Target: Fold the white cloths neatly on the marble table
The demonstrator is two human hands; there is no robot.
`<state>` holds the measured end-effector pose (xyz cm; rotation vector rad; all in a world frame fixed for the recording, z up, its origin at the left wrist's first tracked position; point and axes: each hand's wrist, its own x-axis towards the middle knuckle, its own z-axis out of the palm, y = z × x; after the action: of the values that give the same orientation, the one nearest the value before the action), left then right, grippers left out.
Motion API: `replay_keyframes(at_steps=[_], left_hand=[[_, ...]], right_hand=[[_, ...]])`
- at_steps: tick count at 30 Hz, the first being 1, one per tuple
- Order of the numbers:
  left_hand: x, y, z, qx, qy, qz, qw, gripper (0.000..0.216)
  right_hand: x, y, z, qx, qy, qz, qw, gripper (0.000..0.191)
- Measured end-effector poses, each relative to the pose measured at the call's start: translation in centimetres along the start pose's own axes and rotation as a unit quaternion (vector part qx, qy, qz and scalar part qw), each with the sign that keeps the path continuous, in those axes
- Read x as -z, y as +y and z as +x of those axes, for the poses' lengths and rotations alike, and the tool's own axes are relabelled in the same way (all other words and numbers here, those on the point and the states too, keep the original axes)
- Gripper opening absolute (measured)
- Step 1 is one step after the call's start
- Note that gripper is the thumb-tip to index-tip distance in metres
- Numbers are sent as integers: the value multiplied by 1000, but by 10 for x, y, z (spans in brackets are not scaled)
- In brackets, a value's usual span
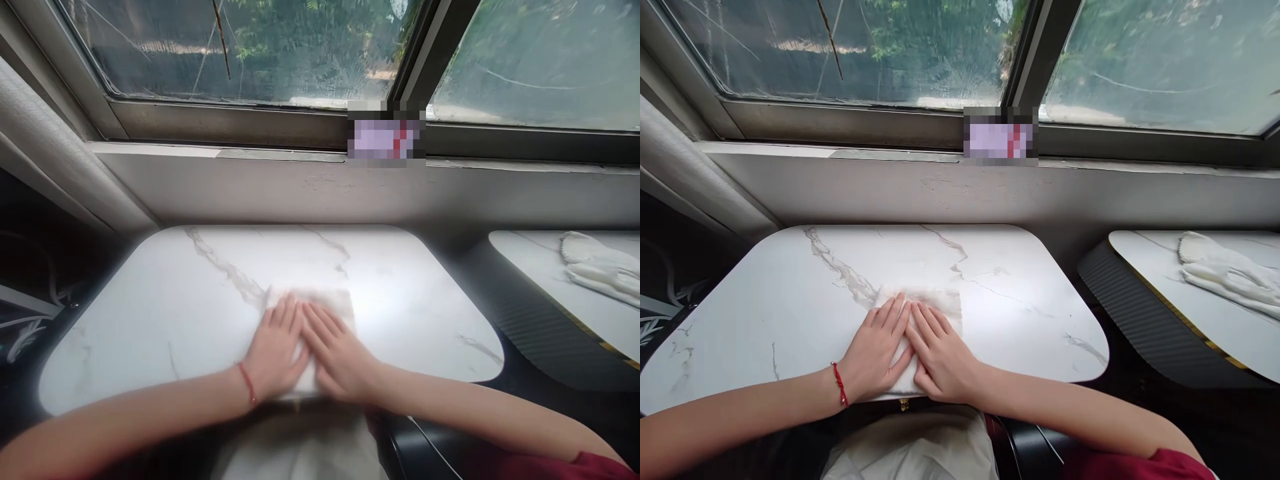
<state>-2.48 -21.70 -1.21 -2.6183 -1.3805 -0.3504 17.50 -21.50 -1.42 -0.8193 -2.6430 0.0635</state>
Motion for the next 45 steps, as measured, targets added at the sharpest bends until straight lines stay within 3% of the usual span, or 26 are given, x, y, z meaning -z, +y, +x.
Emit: replay_keyframes(at_steps=[4, 9, 19, 24, 36, 45], left_hand=[[-2, 9, 12, -4, -15, 9, 1000, 70], [-15, 2, 52, 5, -26, -12, 1000, 72], [-43, -4, 171, 31, -49, -42, 997, 69], [-47, 2, 212, 47, -61, -26, 997, 67], [-70, -6, 270, 78, -20, -35, 996, 57], [-76, -5, 274, 93, -9, -46, 995, 57]], right_hand=[[7, 4, -2, -11, -3, 4, 1000, 75], [6, 37, 7, -46, -12, -22, 999, 73], [4, 151, 19, -110, 25, -64, 992, 62], [4, 200, 17, -115, 50, -49, 991, 58], [6, 265, 34, -144, 69, -27, 987, 57], [9, 269, 37, -149, 84, -8, 985, 56]])
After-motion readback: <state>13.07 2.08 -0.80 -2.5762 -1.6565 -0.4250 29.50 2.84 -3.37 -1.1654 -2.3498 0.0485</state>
